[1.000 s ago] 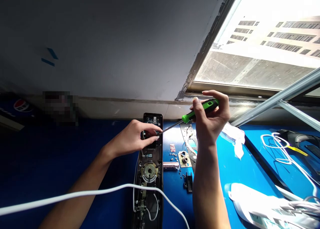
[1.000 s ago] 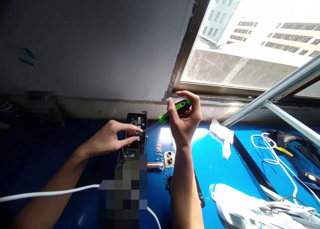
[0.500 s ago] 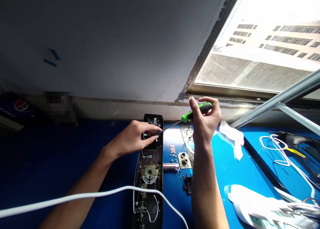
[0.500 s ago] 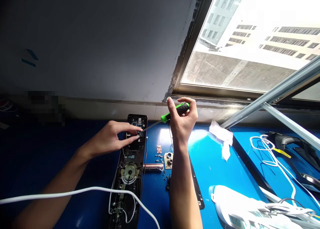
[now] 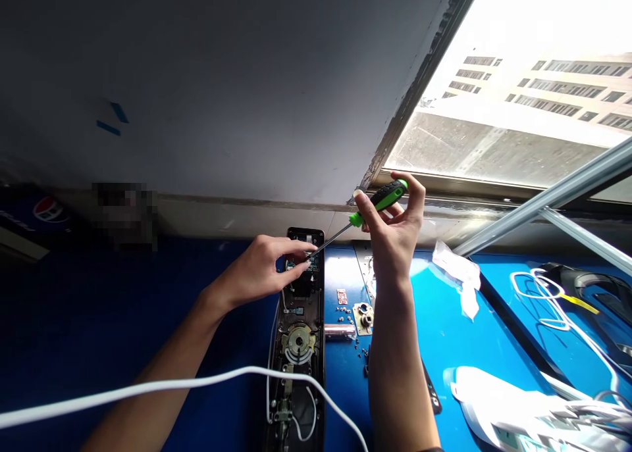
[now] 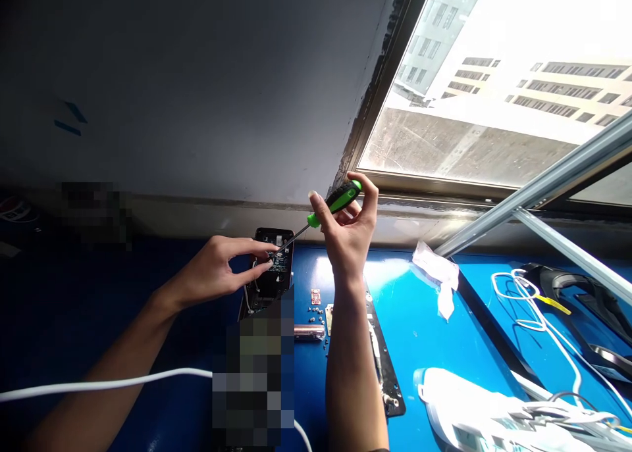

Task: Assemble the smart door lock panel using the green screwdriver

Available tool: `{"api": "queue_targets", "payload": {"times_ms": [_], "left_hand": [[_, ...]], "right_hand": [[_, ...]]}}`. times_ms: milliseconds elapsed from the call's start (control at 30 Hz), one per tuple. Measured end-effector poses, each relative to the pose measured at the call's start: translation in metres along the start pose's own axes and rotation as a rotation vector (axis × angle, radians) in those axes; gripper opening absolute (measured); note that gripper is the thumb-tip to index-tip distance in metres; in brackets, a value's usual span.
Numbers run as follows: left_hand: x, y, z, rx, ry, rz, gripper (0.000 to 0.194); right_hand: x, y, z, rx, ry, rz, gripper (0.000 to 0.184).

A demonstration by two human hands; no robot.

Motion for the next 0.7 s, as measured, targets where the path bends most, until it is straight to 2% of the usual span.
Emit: {"api": "queue_targets", "payload": {"times_ms": [133, 267, 400, 700], "left_hand": [[-0.001, 0.002, 0.0, -0.009, 0.007, 0.012, 0.031], [-0.002, 0.008, 0.001, -0.02, 0.0, 0.002, 0.031], [-0.003, 0.013, 0.001, -0.039, 0.005, -0.004, 0.033], [-0.005, 0.01, 0.004, -0.018, 0.016, 0.015, 0.029]], "right_hand": [[0.008, -0.002, 0.003, -0.05, 0.06, 0.09, 0.059], [0.013, -0.008, 0.006, -0.025, 0.139, 0.155, 0.071], [0.015, -0.011, 0.008, -0.029, 0.122, 0.166, 0.07], [0.021, -0.012, 0.008, -0.15, 0.151, 0.119, 0.067]]}}
Point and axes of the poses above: each hand's wrist, its own z-axis towards the middle knuckle, its own x-axis out of the palm, y = z × x, the point moved 5 cm from there along z, towards the middle knuckle, and after that the axes turned 10 degrees about z, right-handed, at the moved point
